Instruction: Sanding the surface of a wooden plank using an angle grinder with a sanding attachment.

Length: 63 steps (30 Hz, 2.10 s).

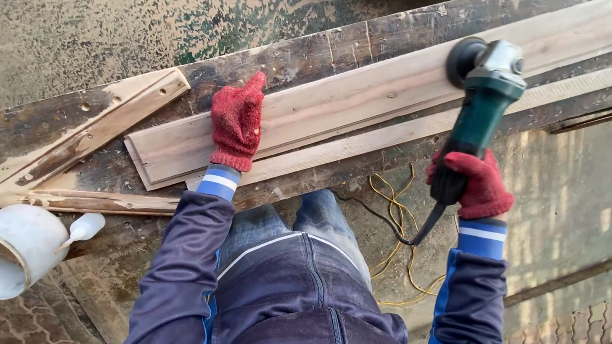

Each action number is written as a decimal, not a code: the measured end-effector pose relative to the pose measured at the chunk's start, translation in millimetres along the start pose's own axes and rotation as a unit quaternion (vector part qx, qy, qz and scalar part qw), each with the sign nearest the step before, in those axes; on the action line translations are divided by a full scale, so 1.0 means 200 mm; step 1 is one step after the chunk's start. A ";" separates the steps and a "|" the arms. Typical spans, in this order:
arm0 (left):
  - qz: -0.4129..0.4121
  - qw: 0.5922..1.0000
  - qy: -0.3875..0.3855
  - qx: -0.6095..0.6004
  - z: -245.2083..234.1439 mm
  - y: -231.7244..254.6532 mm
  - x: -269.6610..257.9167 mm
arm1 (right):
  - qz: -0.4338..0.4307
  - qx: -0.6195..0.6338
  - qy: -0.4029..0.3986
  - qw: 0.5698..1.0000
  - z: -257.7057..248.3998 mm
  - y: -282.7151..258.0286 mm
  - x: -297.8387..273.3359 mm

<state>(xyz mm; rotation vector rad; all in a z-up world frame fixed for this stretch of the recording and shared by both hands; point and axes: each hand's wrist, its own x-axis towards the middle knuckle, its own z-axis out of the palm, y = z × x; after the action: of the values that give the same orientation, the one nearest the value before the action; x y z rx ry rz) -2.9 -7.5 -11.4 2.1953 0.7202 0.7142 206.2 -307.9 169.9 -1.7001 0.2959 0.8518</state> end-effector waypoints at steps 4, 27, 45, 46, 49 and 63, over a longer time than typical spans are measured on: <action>0.014 1.000 0.002 0.005 0.00 -0.01 0.00 | -0.001 0.029 -0.015 0.999 -0.08 0.04 0.10; 0.060 0.998 0.019 -0.023 -0.02 0.01 0.03 | 0.070 -0.206 -0.146 0.965 0.37 0.30 -0.16; 0.064 0.998 0.020 0.006 -0.03 0.05 0.04 | -0.010 -0.015 0.002 1.000 -0.02 0.27 -0.13; 0.059 0.998 0.021 -0.007 -0.04 0.05 0.03 | 0.001 -0.030 -0.009 1.000 0.00 0.31 -0.14; 0.052 0.996 0.066 -0.035 0.03 -0.03 0.02 | 0.014 -0.086 -0.042 0.995 0.12 0.35 -0.23; 0.070 0.964 0.029 0.254 -0.43 -0.31 -0.30 | 0.033 -0.234 -0.217 0.947 0.62 0.40 -0.33</action>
<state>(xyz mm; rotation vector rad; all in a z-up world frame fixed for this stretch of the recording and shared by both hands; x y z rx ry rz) -119.1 26.9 -22.9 2.7227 0.8562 0.7244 65.1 -234.9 145.6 -1.8768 -0.1680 1.3992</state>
